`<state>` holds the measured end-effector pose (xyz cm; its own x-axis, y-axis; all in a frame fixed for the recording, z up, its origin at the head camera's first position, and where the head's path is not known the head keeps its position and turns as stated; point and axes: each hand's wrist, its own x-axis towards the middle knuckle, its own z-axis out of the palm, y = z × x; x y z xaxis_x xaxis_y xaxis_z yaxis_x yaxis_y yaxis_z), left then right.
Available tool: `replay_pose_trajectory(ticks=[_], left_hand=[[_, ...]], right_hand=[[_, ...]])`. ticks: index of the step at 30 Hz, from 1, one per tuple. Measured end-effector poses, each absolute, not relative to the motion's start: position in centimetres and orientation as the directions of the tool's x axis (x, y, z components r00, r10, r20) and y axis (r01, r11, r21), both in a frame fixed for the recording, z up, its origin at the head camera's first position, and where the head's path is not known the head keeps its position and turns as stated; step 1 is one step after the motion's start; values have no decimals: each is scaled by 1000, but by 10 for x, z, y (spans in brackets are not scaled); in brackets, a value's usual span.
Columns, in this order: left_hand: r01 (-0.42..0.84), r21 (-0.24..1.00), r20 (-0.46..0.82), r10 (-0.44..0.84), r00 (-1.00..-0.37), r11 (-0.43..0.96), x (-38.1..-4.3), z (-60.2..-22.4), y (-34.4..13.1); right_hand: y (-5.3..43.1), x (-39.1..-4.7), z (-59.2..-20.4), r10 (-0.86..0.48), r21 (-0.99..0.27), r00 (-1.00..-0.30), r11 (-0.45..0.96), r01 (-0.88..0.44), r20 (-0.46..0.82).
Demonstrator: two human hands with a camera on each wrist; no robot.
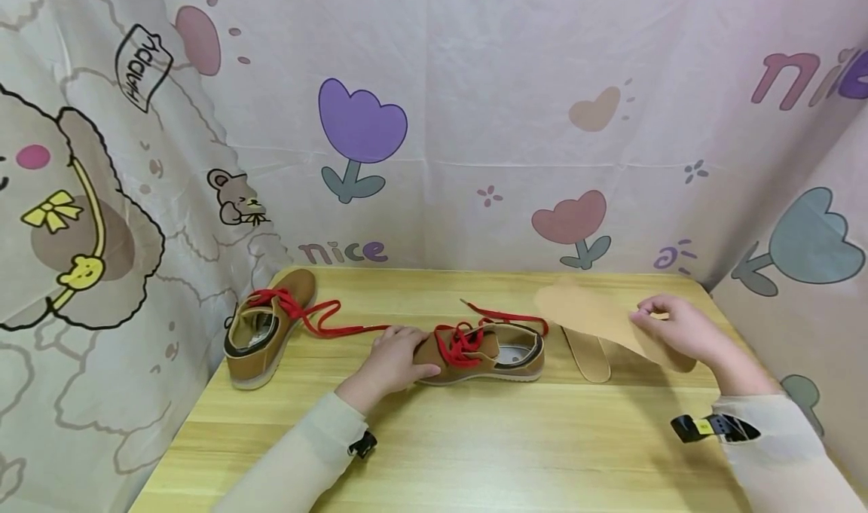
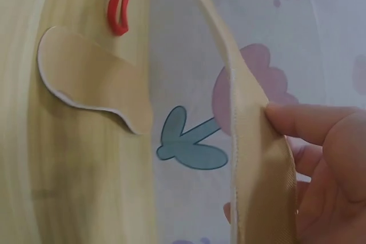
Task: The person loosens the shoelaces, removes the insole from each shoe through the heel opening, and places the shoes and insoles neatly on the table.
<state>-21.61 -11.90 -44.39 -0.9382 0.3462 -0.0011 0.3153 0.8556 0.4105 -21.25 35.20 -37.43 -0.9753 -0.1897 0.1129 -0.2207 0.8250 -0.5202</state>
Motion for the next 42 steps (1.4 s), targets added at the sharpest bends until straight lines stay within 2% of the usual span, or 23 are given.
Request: replay_pose_trajectory(ticks=[11,20,30,34,42], left_hand=[[311,417,1,342,-940,854,-216,-444,-119],[311,413,1,341,-940,856,-217,-444,-120],[313,419,0,344,-939,853,-216,-443,-119],[309,417,-3,342,-940,854,-216,-443,-118],[305,418,-5,338,-941,856,-215,-442,-118]], right_hand=[[367,-214,-388,20,-535,-999,845,-8,45],[378,-222,-402,106,-498,-988,866,35,115],[388,-230,-417,172,-492,-977,866,91,122],[391,-233,-423,182,-474,-980,872,123,80],[392,-234,-429,136,-409,-982,895,179,-132]])
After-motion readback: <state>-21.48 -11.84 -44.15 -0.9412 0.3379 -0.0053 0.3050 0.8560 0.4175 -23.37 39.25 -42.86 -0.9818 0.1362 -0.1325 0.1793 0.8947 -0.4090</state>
